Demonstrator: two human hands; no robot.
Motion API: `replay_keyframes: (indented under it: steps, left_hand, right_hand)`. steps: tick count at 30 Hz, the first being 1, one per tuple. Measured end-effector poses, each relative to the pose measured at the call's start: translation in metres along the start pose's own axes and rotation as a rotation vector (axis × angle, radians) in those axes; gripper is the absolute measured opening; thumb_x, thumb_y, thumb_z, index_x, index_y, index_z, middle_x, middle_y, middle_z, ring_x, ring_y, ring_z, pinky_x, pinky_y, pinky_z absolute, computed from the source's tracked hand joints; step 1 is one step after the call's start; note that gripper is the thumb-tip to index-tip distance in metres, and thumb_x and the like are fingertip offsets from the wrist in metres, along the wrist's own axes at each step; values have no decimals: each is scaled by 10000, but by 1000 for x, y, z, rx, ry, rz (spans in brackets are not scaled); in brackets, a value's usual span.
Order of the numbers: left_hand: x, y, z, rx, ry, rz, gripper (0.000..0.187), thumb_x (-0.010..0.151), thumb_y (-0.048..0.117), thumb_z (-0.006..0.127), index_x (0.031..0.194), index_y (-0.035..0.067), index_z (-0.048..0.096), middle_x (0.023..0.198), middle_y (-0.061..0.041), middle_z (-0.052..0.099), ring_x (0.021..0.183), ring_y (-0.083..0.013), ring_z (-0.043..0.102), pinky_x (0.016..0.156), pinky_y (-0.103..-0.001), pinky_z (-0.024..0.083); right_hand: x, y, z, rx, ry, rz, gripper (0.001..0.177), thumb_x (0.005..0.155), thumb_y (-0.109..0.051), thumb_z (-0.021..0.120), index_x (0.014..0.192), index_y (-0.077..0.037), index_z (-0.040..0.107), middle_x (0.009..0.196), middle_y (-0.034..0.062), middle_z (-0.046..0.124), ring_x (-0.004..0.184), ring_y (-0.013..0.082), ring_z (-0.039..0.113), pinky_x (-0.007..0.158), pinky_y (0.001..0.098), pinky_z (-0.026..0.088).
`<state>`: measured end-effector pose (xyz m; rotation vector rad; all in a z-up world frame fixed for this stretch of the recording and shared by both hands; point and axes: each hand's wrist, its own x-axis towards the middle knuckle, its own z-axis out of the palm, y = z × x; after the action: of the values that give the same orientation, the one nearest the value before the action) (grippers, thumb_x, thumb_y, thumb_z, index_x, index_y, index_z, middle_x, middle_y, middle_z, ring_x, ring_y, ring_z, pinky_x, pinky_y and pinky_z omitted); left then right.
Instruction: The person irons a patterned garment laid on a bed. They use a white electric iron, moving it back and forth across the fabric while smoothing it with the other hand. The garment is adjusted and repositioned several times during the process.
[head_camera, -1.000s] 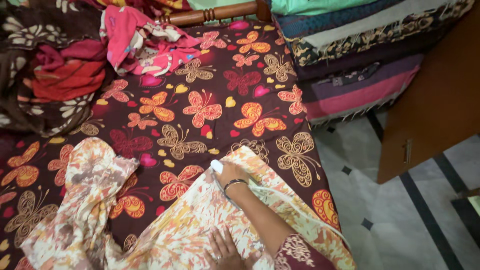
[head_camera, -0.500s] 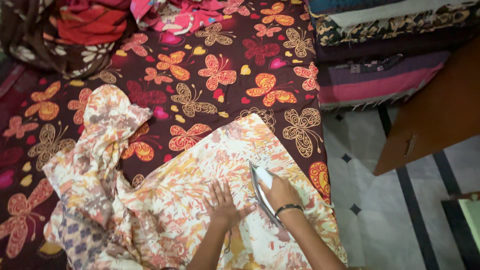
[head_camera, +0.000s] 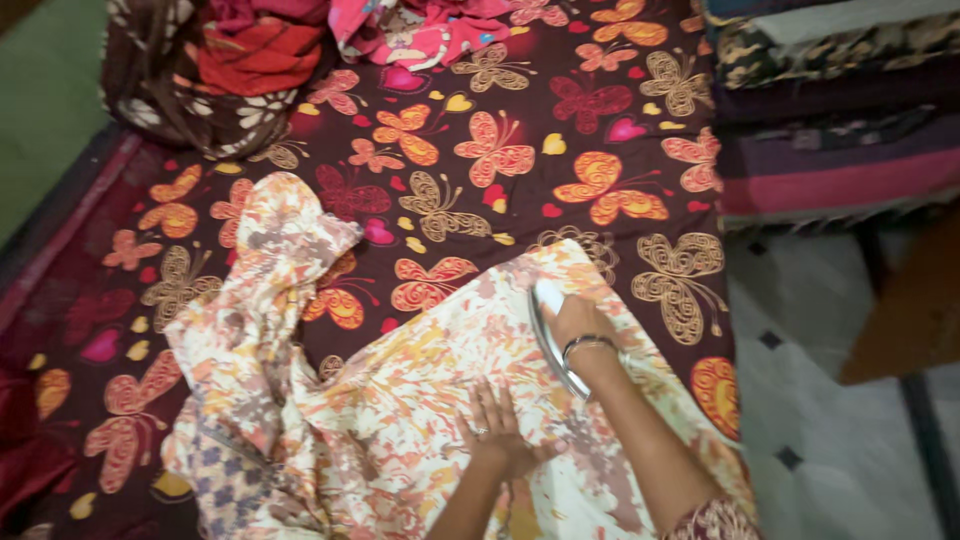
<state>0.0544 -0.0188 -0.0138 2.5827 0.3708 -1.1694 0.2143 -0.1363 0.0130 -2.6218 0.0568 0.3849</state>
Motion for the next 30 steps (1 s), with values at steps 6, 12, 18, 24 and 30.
replay_keyframes:
  steps: [6,12,18,24,30]
  left_hand:
    - [1,-1,0,-41,20,18,1429,745,889,545,1591,72,-268,1640,-243,-382,1499,-379,-402,1173,-681,-177]
    - [-2,1,-2,-24,29,-14,1439,729,875,591,1603,114,-262,1646,-225,-385,1504,-371,-389,1175,-684,-164]
    - [-7,-3,3,-29,84,7,1397,763,874,583,1613,124,-233,1651,-216,-377,1510,-367,-378,1181,-680,-155]
    - [-4,-5,14,23,169,28,1385,770,912,531,1616,111,-220,1663,-224,-332,1523,-380,-340,1173,-688,-140]
    - [-3,-7,22,2,250,53,1396,753,923,535,1619,110,-198,1670,-226,-301,1532,-388,-314,1167,-692,-126]
  right_hand:
    - [77,-37,10,4,-2,-13,521,951,-516,616,1163,-50,711,1158,229,719,1093,404,695,907,544,548]
    - [85,-35,16,2,21,-38,548,916,-520,655,1218,-64,687,1170,209,721,1107,393,698,928,533,552]
    - [8,16,-8,1,50,-4,558,897,-550,637,1197,-83,694,1185,216,701,1106,385,687,944,531,534]
    - [-89,81,-38,30,47,44,558,899,-574,593,1111,-72,711,1077,243,726,1024,431,699,894,541,552]
    - [-114,104,-43,8,39,111,579,891,-584,615,1104,-57,725,1038,267,739,1000,438,715,890,530,568]
